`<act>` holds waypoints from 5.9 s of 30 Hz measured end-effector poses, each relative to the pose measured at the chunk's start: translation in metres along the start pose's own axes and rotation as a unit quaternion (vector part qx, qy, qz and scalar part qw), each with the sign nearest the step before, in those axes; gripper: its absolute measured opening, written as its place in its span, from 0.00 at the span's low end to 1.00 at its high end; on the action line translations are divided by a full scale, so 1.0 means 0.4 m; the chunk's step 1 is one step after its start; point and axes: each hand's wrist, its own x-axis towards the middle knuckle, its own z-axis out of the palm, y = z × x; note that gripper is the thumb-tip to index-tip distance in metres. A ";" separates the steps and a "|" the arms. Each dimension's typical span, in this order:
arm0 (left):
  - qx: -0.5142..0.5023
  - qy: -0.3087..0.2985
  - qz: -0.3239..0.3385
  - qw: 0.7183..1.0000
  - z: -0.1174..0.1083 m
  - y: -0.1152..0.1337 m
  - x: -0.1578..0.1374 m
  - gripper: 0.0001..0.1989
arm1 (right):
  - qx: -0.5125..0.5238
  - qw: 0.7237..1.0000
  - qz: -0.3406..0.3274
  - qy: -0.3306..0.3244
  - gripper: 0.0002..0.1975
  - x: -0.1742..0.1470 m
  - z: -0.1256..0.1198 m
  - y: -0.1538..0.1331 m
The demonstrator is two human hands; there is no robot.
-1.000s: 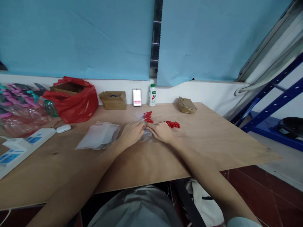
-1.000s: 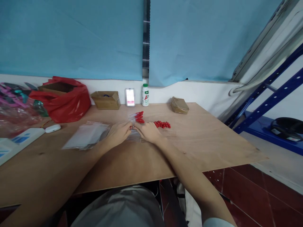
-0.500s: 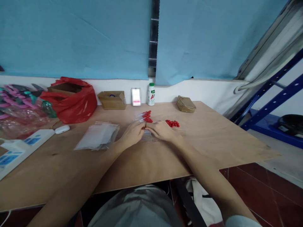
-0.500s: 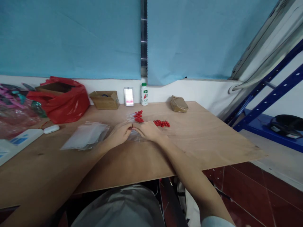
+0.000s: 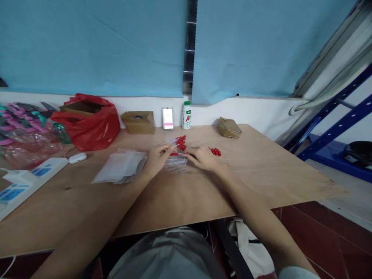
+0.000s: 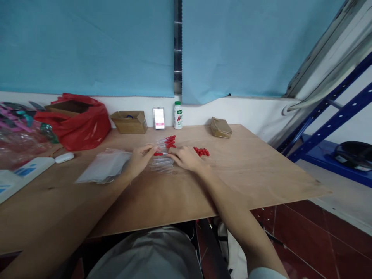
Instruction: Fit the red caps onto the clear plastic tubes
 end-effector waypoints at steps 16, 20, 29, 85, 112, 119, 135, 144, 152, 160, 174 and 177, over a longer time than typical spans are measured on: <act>-0.033 0.003 0.040 0.999 -0.001 0.020 -0.010 0.14 | 0.000 1.000 0.005 0.006 0.19 -0.001 0.000 0.003; -0.043 -0.005 0.043 0.998 -0.002 0.023 -0.014 0.15 | 0.005 1.000 0.007 -0.001 0.18 0.000 0.000 -0.001; 0.004 0.022 0.060 0.998 0.003 0.016 -0.011 0.16 | -0.001 1.000 0.009 -0.002 0.20 -0.001 -0.003 -0.010; 0.228 -0.102 0.156 0.956 -0.047 0.019 0.027 0.15 | -0.065 0.996 -0.005 0.053 0.22 -0.011 -0.036 0.005; 0.300 -0.134 0.099 0.939 -0.018 0.033 -0.003 0.08 | -0.201 0.977 0.051 -0.043 0.28 0.010 -0.012 -0.070; 0.309 -0.132 0.110 0.935 0.007 0.040 -0.007 0.07 | -0.194 0.979 0.021 -0.053 0.25 0.016 -0.006 -0.071; 0.135 -0.121 0.071 0.981 -0.017 0.053 0.011 0.14 | -0.137 0.991 0.012 0.002 0.29 0.001 -0.039 -0.037; 0.241 -0.146 0.093 0.955 -0.016 0.046 -0.009 0.13 | -0.136 0.991 0.006 -0.013 0.30 -0.004 -0.029 -0.030; 0.266 -0.133 0.133 0.945 -0.013 0.053 -0.010 0.10 | -0.143 0.988 0.044 -0.032 0.30 0.001 -0.023 -0.039; 0.274 -0.132 0.144 0.942 -0.006 0.046 -0.013 0.08 | -0.153 0.985 0.060 -0.045 0.33 0.006 -0.006 -0.054; 0.283 -0.125 0.105 0.945 0.022 0.040 -0.013 0.08 | -0.183 0.980 0.039 -0.063 0.27 0.015 -0.009 -0.067; 0.277 -0.123 0.108 0.947 0.026 0.043 -0.015 0.08 | -0.175 0.983 0.024 -0.050 0.27 0.015 -0.010 -0.062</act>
